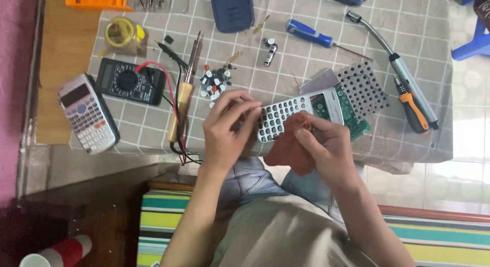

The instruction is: Cleaning the plastic casing of a disassembled calculator using a cloth on a repair bench.

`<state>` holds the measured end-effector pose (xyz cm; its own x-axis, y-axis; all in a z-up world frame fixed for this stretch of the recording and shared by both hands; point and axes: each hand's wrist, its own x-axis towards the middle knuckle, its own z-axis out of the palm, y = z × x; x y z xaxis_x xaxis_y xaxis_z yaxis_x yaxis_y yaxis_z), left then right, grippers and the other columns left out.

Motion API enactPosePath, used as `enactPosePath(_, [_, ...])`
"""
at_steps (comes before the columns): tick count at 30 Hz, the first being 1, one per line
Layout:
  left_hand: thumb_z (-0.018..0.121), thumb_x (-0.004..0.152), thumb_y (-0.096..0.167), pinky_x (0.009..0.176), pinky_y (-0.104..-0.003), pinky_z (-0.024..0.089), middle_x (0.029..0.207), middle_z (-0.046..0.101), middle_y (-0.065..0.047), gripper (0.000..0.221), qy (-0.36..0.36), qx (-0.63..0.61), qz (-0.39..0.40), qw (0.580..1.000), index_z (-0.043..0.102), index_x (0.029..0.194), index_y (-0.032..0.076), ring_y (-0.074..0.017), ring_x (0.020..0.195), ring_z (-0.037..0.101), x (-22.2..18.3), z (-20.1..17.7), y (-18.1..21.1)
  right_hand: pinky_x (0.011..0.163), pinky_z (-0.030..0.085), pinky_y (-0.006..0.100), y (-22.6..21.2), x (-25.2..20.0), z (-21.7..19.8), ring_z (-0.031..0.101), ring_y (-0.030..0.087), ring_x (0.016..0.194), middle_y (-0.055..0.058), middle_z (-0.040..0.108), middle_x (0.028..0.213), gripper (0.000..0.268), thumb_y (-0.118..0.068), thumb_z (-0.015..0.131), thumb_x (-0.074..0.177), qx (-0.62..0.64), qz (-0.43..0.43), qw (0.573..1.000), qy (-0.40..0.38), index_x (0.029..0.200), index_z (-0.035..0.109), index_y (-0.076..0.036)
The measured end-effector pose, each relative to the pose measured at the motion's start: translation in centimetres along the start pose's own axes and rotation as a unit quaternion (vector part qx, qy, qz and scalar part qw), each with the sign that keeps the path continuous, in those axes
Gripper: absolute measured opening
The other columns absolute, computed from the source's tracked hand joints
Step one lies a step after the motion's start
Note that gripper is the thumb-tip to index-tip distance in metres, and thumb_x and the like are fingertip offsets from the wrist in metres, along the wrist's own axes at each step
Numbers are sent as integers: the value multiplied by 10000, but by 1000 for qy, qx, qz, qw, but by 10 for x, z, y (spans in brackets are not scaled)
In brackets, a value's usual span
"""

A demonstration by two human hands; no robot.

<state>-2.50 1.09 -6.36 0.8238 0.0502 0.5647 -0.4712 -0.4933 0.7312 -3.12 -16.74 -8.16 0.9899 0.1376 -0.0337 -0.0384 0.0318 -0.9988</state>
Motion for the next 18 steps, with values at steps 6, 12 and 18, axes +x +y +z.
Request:
enactPosePath(6, [645,817,77,561,-271,503,874,589,-21,46,45,-12,-22,999,658,858,95,-154,610,585,-4,-7,-2,459,370,232,7,6,-31,381,57,543,14,484,464,294,-180,529,891,-144,-20,989,-2,637,625,-67])
enactPosePath(12, [687,755,72,501,-281,500,830,623,-43,48,65,-22,-45,997,669,798,85,-177,566,599,-2,-3,-9,429,309,164,-55,14,0,369,53,474,11,457,436,394,-198,431,927,-121,-12,993,10,586,567,-53])
enactPosePath(18, [597,821,22,509,-204,393,913,560,-97,64,-56,-140,-84,985,631,856,-19,-97,565,477,13,-24,4,673,469,270,-33,18,-6,602,191,770,124,652,862,234,-146,534,846,60,99,993,-15,853,647,59])
